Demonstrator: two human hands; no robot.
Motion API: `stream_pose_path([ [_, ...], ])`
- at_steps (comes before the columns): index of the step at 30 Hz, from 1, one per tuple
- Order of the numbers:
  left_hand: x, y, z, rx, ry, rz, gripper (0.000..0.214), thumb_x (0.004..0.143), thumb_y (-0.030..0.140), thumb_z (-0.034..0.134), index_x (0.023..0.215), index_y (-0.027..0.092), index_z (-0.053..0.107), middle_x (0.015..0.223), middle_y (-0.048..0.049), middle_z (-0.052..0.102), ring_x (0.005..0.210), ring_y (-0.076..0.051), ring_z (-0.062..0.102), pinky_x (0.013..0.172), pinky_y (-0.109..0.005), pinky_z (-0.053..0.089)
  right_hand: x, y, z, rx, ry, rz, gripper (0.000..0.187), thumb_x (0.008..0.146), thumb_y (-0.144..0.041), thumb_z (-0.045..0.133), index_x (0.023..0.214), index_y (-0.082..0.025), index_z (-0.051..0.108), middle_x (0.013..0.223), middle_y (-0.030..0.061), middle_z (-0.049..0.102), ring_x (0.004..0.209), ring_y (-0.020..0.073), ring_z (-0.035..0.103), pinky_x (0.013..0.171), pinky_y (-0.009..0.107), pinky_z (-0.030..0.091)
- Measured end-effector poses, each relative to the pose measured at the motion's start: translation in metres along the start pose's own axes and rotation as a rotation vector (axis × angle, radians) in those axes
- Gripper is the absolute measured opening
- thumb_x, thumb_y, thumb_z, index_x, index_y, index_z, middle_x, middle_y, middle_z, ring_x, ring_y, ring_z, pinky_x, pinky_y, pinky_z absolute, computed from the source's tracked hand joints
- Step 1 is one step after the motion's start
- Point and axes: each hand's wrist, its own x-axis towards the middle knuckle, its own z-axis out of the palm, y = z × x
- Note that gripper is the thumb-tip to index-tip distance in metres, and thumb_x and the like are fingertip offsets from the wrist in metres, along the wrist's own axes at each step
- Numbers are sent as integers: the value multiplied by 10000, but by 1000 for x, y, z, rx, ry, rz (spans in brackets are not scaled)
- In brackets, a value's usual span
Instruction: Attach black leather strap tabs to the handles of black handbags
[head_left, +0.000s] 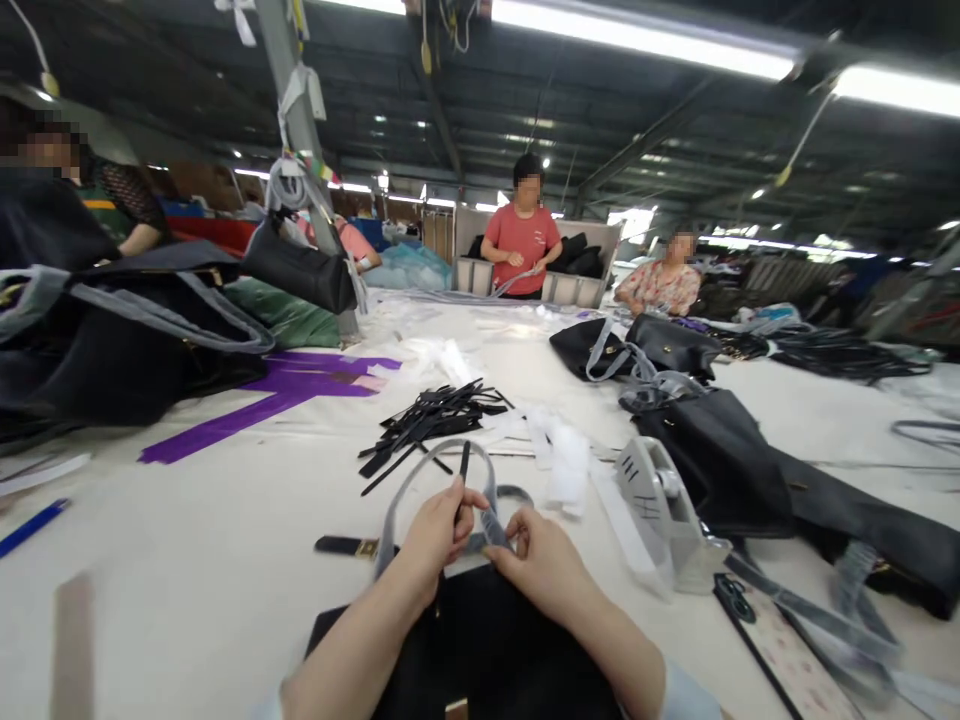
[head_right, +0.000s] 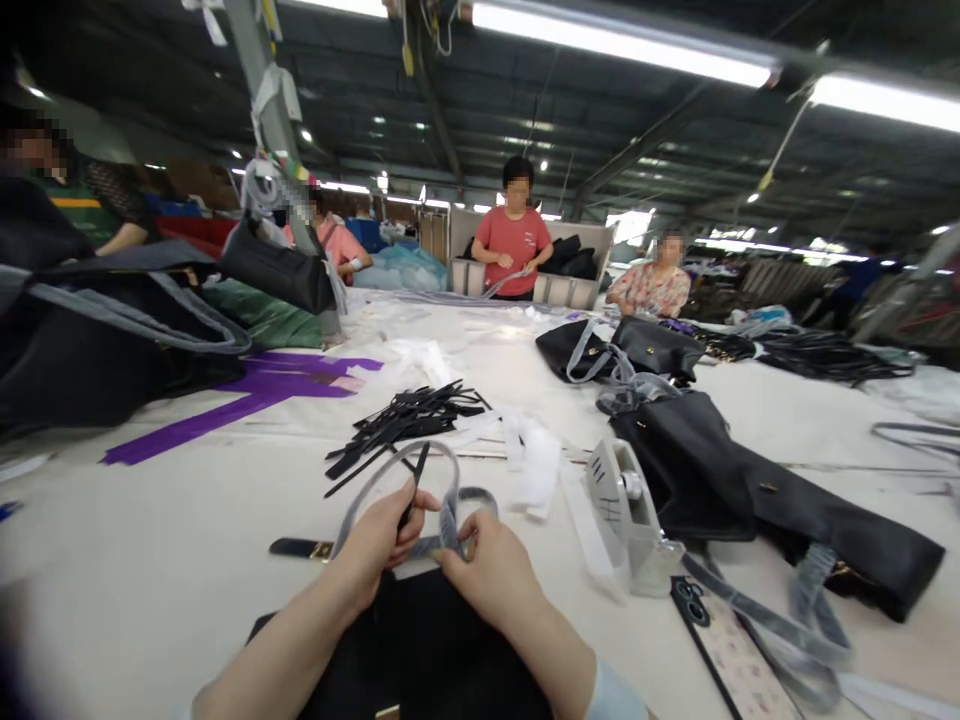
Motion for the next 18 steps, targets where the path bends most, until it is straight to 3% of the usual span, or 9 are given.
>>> stream_pose_path([
  [3, -6, 5, -1, 5, -35, 12, 476, 810, 576, 492, 978, 136, 567, 514, 90, 369, 374, -34, 181, 380, -182, 89, -6, 2, -10, 137, -63, 9, 191, 765, -319, 663, 860, -174, 582, 521, -66, 482, 491, 115, 450, 477, 221, 260],
  [5, -11, 11, -3, -44, -84, -44, 449, 810, 518, 495, 1063, 149, 537, 543, 92, 394, 370, -29, 148, 382, -186, 73, -9, 5, -13, 189, -170, -19, 150, 772, -306, 641, 740, -169, 588, 533, -56, 463, 492, 102, 408, 471, 218, 238],
  [8, -18, 19, -8, -94, -154, -160, 414, 803, 448, 487, 1095, 156, 514, 548, 102, 367, 378, -29, 103, 387, -189, 48, -10, 9, -11, 342, -280, -106, 258, 815, -312, 577, 608, -166, 526, 539, -50, 392, 499, 91, 336, 476, 222, 223],
  [9, -20, 21, -9, -75, -165, -179, 404, 804, 442, 481, 1088, 157, 516, 548, 101, 362, 381, -31, 105, 387, -189, 46, -10, 9, -10, 396, -231, -141, 294, 841, -326, 547, 597, -169, 504, 543, -48, 372, 508, 94, 328, 481, 226, 228],
  [13, -29, 23, -8, 259, -260, -180, 331, 833, 437, 409, 959, 168, 553, 507, 89, 363, 366, -52, 165, 378, -205, 79, -14, 4, -9, 385, 214, -322, 382, 924, -378, 467, 597, -181, 496, 588, -21, 411, 589, 133, 411, 556, 249, 311],
  [15, -34, 20, -1, 475, -385, -137, 252, 824, 385, 419, 783, 172, 548, 482, 68, 379, 383, -66, 239, 389, -213, 139, -17, 0, -10, 320, 243, -438, 357, 940, -368, 461, 648, -186, 555, 706, 13, 523, 703, 157, 498, 650, 258, 372],
  [18, -39, 16, 11, 582, -492, -27, 222, 806, 320, 443, 651, 174, 508, 500, 44, 409, 454, -81, 302, 431, -216, 198, -19, 0, -10, 231, 131, -501, 364, 967, -375, 414, 696, -193, 576, 806, 31, 585, 782, 165, 535, 720, 264, 392],
])
